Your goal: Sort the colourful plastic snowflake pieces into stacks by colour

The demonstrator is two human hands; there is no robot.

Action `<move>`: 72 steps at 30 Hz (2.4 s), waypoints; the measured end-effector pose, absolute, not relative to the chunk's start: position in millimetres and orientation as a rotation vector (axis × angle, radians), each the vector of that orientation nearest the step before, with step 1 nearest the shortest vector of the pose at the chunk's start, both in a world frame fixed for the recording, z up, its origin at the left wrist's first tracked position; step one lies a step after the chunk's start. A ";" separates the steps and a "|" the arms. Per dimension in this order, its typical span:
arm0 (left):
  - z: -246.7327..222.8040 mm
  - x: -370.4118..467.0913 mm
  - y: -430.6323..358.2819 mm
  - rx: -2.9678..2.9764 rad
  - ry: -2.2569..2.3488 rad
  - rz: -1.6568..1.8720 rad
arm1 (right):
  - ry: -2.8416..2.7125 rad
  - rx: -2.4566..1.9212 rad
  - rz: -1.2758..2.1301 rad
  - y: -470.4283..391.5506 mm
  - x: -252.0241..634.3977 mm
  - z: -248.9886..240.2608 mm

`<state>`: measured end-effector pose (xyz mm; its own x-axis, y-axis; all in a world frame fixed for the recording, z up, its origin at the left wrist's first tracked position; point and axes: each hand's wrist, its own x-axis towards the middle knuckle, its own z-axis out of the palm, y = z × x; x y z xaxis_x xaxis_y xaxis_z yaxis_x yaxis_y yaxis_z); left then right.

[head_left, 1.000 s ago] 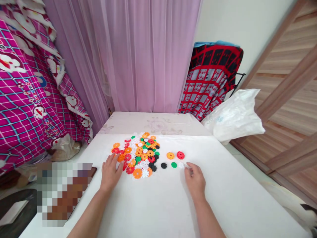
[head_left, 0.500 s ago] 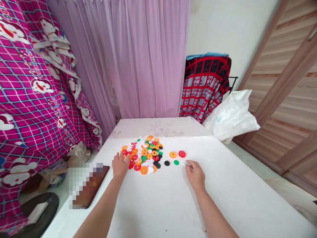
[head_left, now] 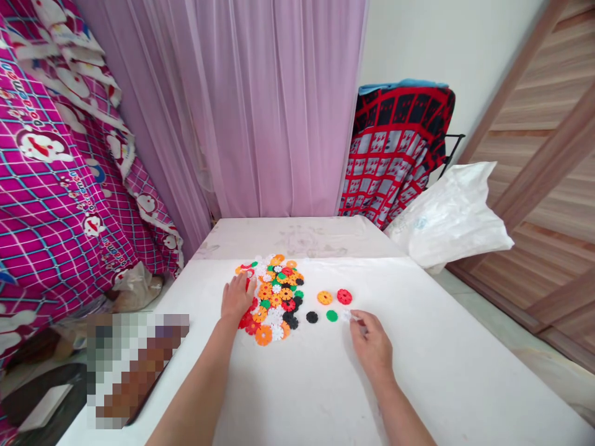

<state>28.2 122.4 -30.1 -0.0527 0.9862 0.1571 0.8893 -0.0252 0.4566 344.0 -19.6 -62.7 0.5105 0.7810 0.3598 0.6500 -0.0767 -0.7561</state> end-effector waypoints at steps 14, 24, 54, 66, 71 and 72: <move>-32.4 21.0 90.7 1.935 1.783 0.910 | -1.737 -1.638 -0.217 -16.5 282.3 -37.4; -40.0 19.8 52.9 1.651 1.775 1.234 | -1.340 -2.048 -0.022 -14.9 358.2 -53.4; -38.5 20.1 49.6 1.571 1.786 1.230 | -1.253 -2.377 -0.071 11.0 443.3 -41.2; -29.8 22.7 48.0 1.559 1.858 1.163 | -1.345 -2.136 -0.167 12.9 419.7 -44.0; -31.4 21.5 48.3 1.585 1.835 1.178 | -1.533 -1.921 -0.049 28.1 377.5 -47.1; -32.3 21.1 48.5 1.587 1.830 1.186 | -1.536 -1.939 -0.013 31.1 372.3 -46.7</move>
